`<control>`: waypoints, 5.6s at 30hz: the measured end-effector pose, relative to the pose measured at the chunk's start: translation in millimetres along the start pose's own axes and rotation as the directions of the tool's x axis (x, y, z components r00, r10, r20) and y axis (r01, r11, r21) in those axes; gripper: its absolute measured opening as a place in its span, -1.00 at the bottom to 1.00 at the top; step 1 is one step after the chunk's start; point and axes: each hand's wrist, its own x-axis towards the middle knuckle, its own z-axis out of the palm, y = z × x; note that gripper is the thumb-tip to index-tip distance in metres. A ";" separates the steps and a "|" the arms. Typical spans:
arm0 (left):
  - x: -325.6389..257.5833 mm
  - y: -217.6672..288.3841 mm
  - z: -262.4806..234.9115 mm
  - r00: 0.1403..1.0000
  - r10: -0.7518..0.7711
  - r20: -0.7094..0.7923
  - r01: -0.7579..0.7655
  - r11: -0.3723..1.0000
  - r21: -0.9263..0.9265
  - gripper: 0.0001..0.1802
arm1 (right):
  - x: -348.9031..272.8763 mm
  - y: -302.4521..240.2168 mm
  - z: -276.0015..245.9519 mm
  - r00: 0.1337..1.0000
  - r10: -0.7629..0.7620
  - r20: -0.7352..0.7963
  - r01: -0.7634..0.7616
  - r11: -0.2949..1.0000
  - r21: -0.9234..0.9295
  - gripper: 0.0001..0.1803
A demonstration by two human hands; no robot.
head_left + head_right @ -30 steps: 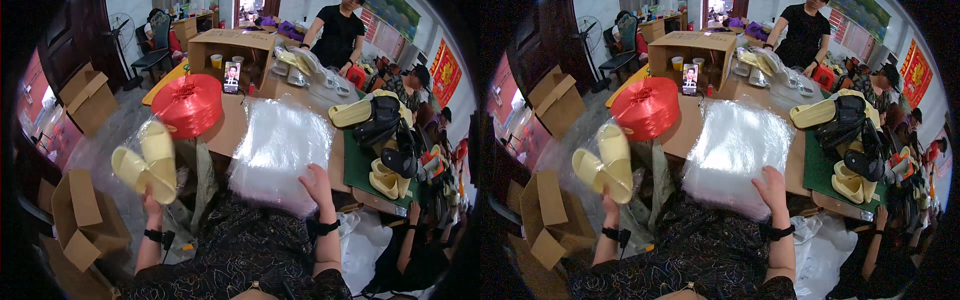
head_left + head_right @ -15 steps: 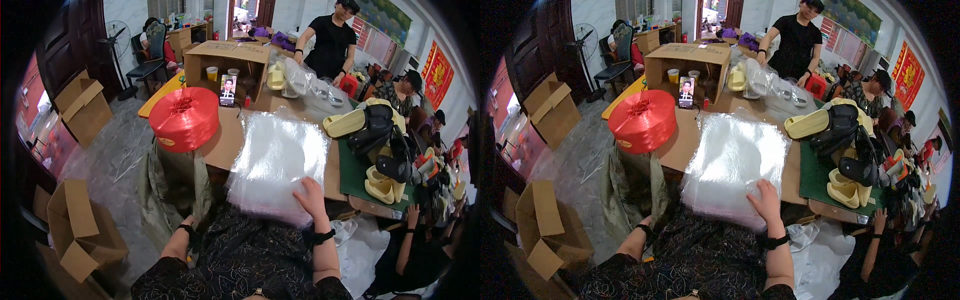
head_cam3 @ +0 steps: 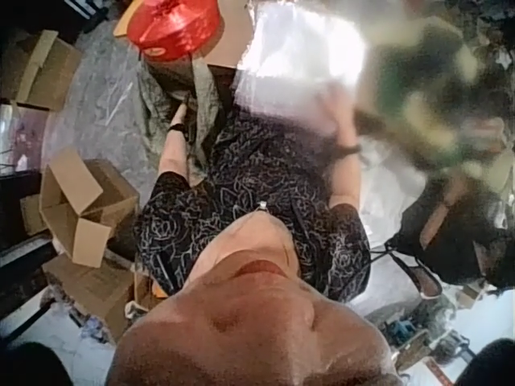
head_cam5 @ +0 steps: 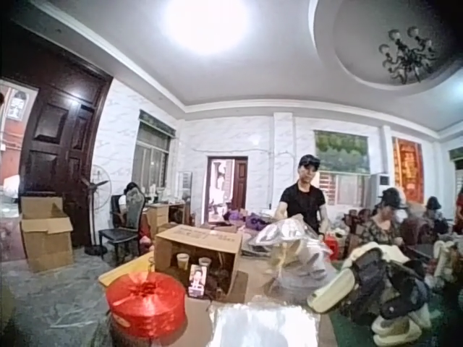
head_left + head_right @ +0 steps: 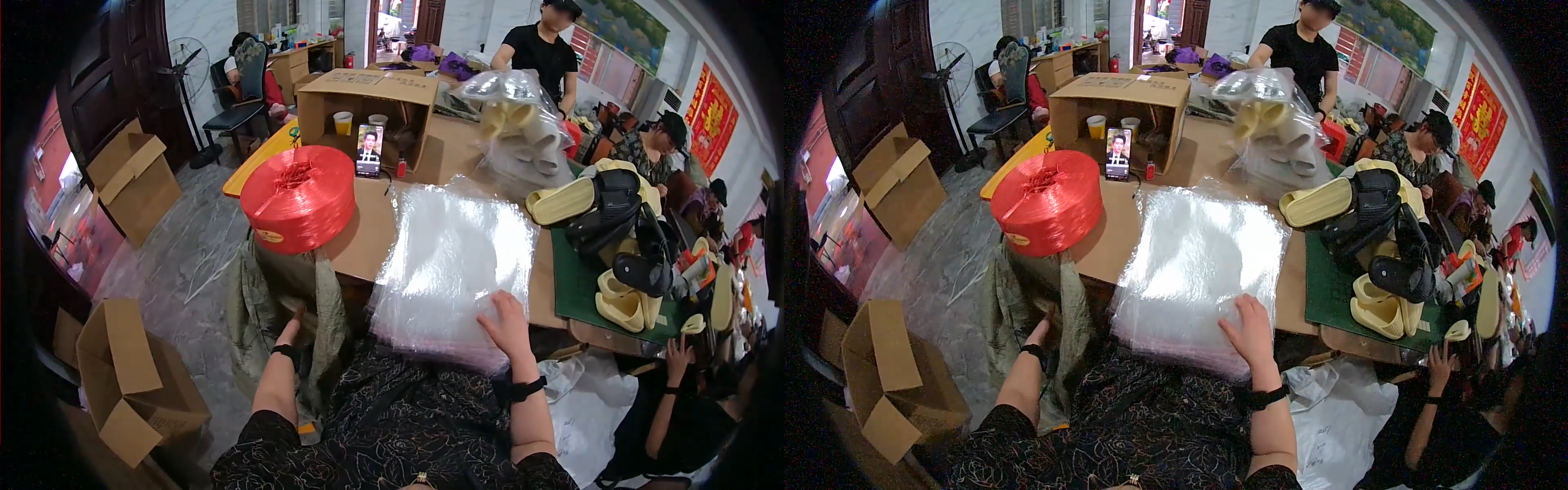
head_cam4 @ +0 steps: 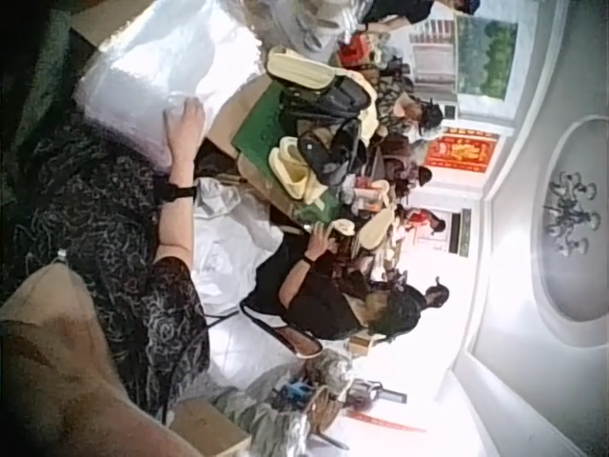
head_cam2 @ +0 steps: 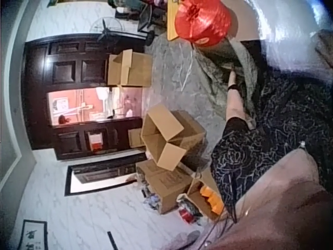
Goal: The recorder is packing pairs of shoes into a large green sack at a shoe manufacturing or packaging facility.
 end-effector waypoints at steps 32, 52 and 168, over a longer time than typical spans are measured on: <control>-227.9 151.5 239.4 0.041 0.702 0.711 -0.877 -0.316 0.363 -0.39 | -1.8 0.3 6.6 0.999 -0.015 -0.032 0.016 0.999 0.030 -0.40; -219.5 146.4 231.8 0.069 0.712 0.698 -0.865 -0.307 0.398 -0.35 | 58.8 246.4 -153.2 0.550 0.816 0.177 0.135 -0.296 0.946 -0.17; -252.0 168.9 245.6 -0.033 0.680 0.733 -0.942 -0.266 0.205 -0.35 | -45.4 18.2 -117.7 0.781 0.397 -0.482 -0.240 0.904 0.355 -0.76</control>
